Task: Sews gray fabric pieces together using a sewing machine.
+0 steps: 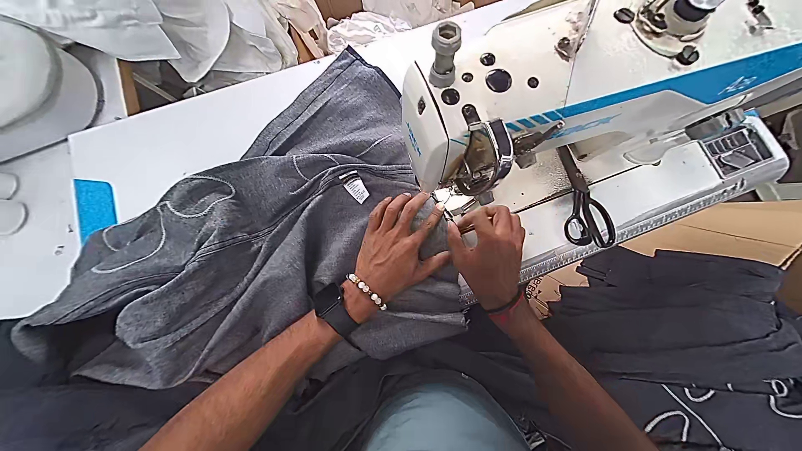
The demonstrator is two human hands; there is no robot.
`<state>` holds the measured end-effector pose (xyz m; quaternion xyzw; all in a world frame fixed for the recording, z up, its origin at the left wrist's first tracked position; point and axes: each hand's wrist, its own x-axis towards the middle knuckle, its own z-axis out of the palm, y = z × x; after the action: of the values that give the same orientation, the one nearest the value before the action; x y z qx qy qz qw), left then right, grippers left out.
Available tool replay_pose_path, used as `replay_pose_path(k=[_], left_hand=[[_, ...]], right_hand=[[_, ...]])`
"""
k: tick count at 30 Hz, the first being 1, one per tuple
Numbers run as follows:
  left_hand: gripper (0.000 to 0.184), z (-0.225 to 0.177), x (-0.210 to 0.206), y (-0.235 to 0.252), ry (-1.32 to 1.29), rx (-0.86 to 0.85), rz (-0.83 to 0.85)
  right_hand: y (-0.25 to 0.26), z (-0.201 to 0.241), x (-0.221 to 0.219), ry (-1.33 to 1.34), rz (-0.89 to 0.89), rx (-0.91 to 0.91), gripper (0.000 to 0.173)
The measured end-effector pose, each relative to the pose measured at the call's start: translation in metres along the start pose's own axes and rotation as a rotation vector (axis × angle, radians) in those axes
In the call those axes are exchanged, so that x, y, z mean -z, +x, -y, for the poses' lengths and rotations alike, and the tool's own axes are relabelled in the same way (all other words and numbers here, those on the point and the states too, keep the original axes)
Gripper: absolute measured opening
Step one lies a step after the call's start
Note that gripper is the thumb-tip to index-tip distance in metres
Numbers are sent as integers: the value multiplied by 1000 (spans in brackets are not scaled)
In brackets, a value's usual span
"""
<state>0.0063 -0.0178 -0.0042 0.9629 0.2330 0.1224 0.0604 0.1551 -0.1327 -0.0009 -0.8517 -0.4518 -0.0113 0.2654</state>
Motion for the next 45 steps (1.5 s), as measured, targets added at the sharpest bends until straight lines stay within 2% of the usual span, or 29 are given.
replay_pose_path(k=[4,5,7,8,10,12,16,20,25,30,33,36,45], left_hand=[[85,1,0,-2,1,19,-19],[83,2,0,-3,-26,16,-27],[66,7,3,-5,-87,-10,-26],[56,9,4,-6,-102,-24,-21],[48,12,4,-8,-92,-41,-2],[48,9,4,-9,-64,-35,11],[48,4,4,-9,-64,0,27],[44,6,1,-4,-32,-8,-33],[37,17,2,2,15,-100,-102],[40,11,3,-5,9,-53,-38],[43,12,3,-7,-29,-23,-8],[41,13,4,-6,-20,-43,-24],[36,21,3,-1,14,-109,-69]], right_hand=[[23,28,8,-13,130,-16,26],[24,32,10,8,149,-27,25],[16,32,16,165,179,-103,21],[7,30,19,284,199,-150,27],[-21,31,26,478,310,-244,53],[-59,40,27,578,376,-290,61],[-95,48,32,809,198,-288,45],[-88,38,31,795,195,-278,44],[-71,33,15,696,209,-267,43],[-72,37,22,480,327,-253,55],[-84,38,33,563,304,-237,44],[-85,37,36,616,269,-228,43],[-66,32,23,544,235,-223,43]])
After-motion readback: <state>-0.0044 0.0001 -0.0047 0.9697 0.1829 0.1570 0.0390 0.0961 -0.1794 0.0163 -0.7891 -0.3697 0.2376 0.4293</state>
